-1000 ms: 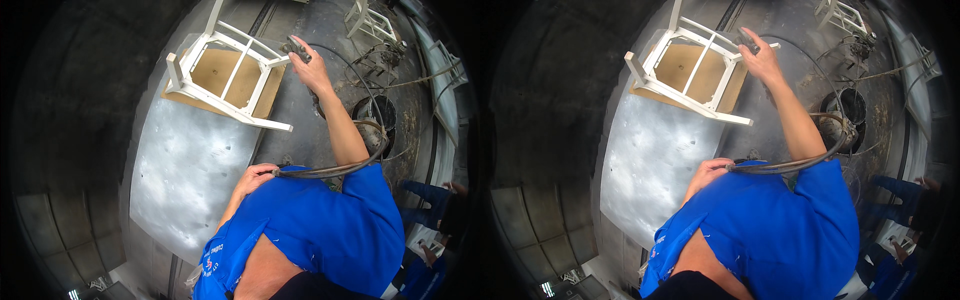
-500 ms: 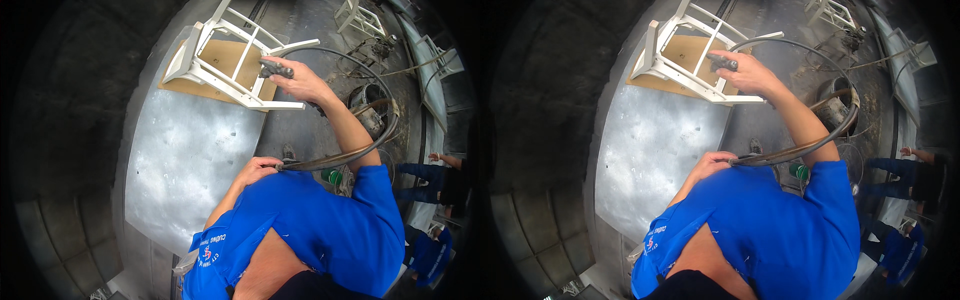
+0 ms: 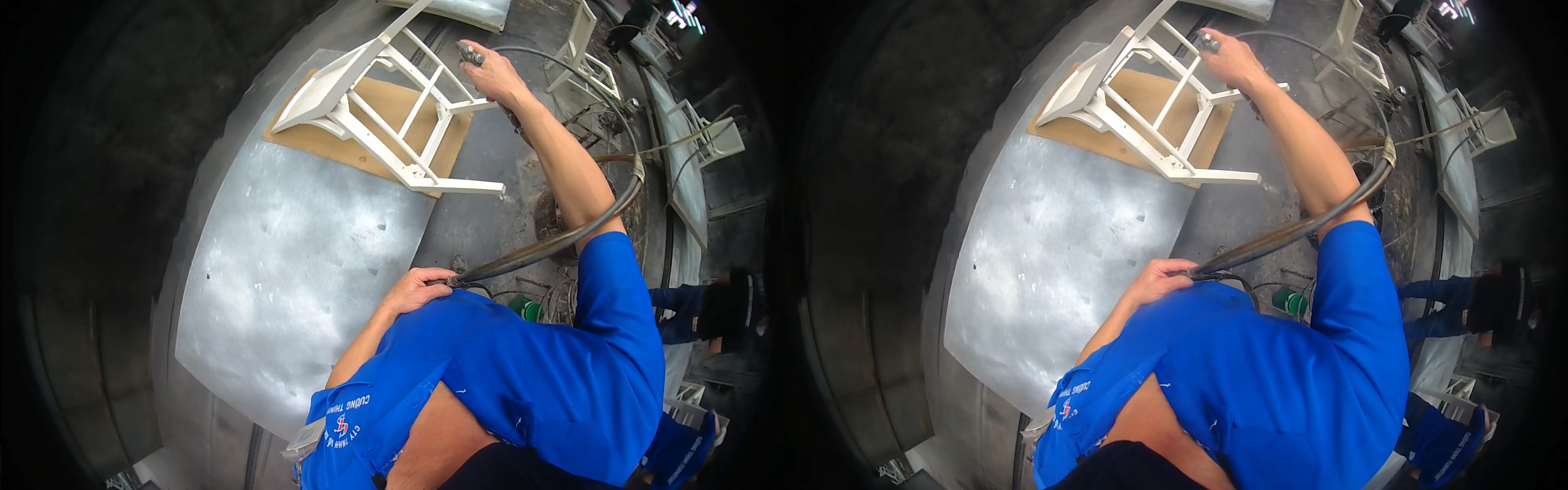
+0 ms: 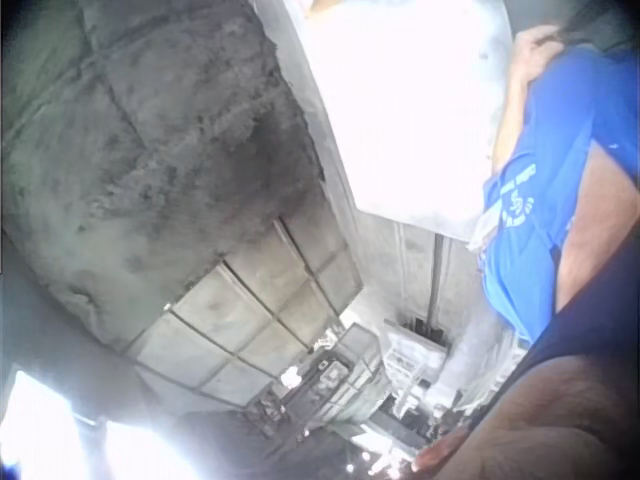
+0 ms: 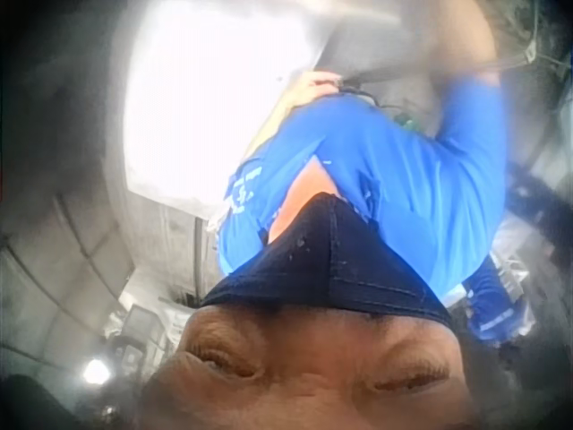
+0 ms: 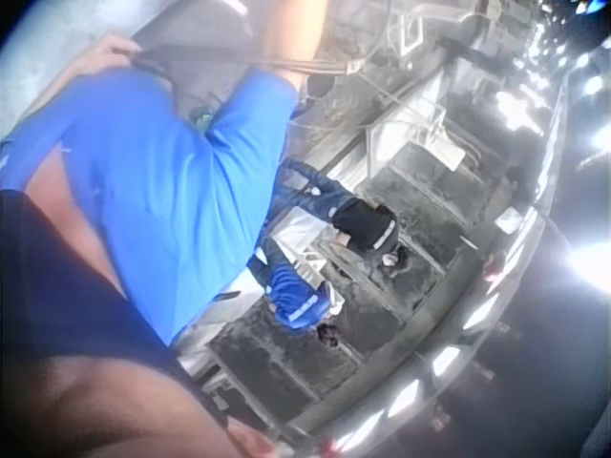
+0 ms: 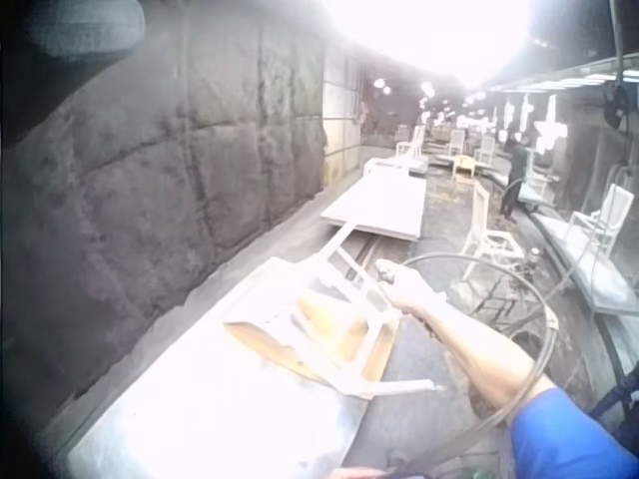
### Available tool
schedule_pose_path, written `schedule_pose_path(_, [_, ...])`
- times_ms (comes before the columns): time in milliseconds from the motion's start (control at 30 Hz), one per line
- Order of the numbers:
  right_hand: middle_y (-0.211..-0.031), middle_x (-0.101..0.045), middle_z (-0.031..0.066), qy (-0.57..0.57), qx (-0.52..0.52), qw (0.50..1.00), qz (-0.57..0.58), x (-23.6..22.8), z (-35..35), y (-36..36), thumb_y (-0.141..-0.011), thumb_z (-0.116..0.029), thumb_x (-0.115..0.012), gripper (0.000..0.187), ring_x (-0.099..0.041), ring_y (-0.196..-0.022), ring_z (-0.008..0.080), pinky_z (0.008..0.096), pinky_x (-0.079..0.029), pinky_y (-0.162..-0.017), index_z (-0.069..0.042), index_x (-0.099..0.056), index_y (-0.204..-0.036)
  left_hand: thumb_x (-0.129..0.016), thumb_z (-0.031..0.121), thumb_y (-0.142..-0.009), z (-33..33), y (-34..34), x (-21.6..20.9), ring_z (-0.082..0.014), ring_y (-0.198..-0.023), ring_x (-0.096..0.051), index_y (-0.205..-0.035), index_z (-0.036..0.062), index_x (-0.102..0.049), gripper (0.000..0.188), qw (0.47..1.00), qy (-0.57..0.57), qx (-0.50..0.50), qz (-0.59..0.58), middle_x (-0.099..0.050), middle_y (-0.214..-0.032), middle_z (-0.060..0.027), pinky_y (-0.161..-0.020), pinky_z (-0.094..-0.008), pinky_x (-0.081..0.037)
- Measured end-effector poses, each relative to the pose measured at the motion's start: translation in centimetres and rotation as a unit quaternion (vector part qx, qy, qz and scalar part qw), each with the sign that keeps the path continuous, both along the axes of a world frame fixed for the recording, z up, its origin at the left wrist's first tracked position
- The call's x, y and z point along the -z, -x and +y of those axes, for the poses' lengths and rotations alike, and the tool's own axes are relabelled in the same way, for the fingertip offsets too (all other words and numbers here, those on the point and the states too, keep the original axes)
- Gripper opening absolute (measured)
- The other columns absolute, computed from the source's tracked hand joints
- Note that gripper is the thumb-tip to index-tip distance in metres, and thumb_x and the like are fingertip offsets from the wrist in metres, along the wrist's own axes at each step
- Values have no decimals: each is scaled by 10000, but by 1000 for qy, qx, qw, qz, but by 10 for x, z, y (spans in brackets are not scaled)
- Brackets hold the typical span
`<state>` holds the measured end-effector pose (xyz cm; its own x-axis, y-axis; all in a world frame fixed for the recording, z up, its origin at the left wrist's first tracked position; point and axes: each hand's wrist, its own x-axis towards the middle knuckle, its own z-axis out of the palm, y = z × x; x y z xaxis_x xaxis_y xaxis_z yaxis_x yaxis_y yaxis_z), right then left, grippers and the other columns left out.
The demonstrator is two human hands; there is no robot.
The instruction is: The person places a cardboard sheet on a metal workbench, then picks up a white plastic chair and sprays it with a handheld spray gun. The person rotates the chair to coat multiple sides, then sets it down and moves the cardboard aside.
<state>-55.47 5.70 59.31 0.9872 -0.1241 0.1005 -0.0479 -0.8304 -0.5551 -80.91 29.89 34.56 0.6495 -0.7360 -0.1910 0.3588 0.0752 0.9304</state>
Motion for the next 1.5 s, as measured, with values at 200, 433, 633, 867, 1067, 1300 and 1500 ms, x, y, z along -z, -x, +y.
schedule_pose_path(200, [-1108, -739, 134, -87, -67, 994, 20, 20, -10, 107, -960, -212, -662, 572, -717, -797, 210, 371, -599, -736, -266, -537, -1515, -684, 46, -960, -17, -15, 7, -107, -1030, -665, -1279, 45, -717, 321, 982, 40, 161, -85, -742, -1190, -53, -888, -281, -551])
schedule_pose_path(433, [-1310, -687, 190, -38, -90, 992, -78, 62, -55, 291, -954, -216, -681, 603, -695, -1135, 375, 459, -557, -973, -203, -506, -1532, -705, 133, -970, -69, -43, 10, -156, -1047, -676, -1244, 18, -707, 297, 983, -117, -92, -109, -742, -1135, -80, -914, -314, -535])
schedule_pose_path(633, [-1156, -719, 215, -138, 30, 990, 12, 101, -32, 412, -971, -222, -670, 601, -699, -1022, 407, 483, -551, -913, -214, -490, -1544, -662, 202, -1015, -158, -71, -44, -173, -1050, -681, -1372, 34, -632, 395, 874, -11, 124, -469, -679, -1302, -120, -894, -317, -535])
schedule_pose_path(867, [-1009, -708, 174, -166, 220, 960, -48, 146, -26, 498, -958, -196, -668, 613, -692, -923, 360, 469, -538, -834, -201, -495, -1547, -612, 208, -1051, -302, 26, -83, -139, -943, -668, -1485, 40, -530, 472, 769, -71, 567, -286, -773, -1049, -90, -846, -320, -545])
schedule_pose_path(1067, [-1044, -693, 148, -175, 286, 941, 39, 150, -50, 566, -947, -281, -698, 634, -677, -990, 337, 439, -526, -893, -269, -493, -1547, -626, 187, -1041, -370, 100, -90, -144, -875, -685, -1373, 25, -621, 369, 720, -67, 638, -263, -759, -957, -65, -810, -327, -546])
schedule_pose_path(1300, [-1316, -622, 156, 74, 284, 942, -161, 168, -88, 641, -887, -307, -765, 532, -531, -1308, 344, 411, -453, -1053, -185, -652, -1392, -603, 170, -1040, -437, 148, -45, -148, -825, -695, -1299, 29, -656, 300, 706, -27, 546, -450, -741, -867, -63, -769, -333, -555])
schedule_pose_path(1500, [-1092, -744, 136, -622, 313, 717, -23, 232, -110, 733, -1029, -521, -538, 584, -727, -875, 251, 320, -592, -709, -66, -641, -1381, -600, 217, -1030, -480, 150, -2, -273, -850, -737, -1329, 76, -635, 332, 694, -6, 520, -498, -759, -877, -116, -810, -388, -564])
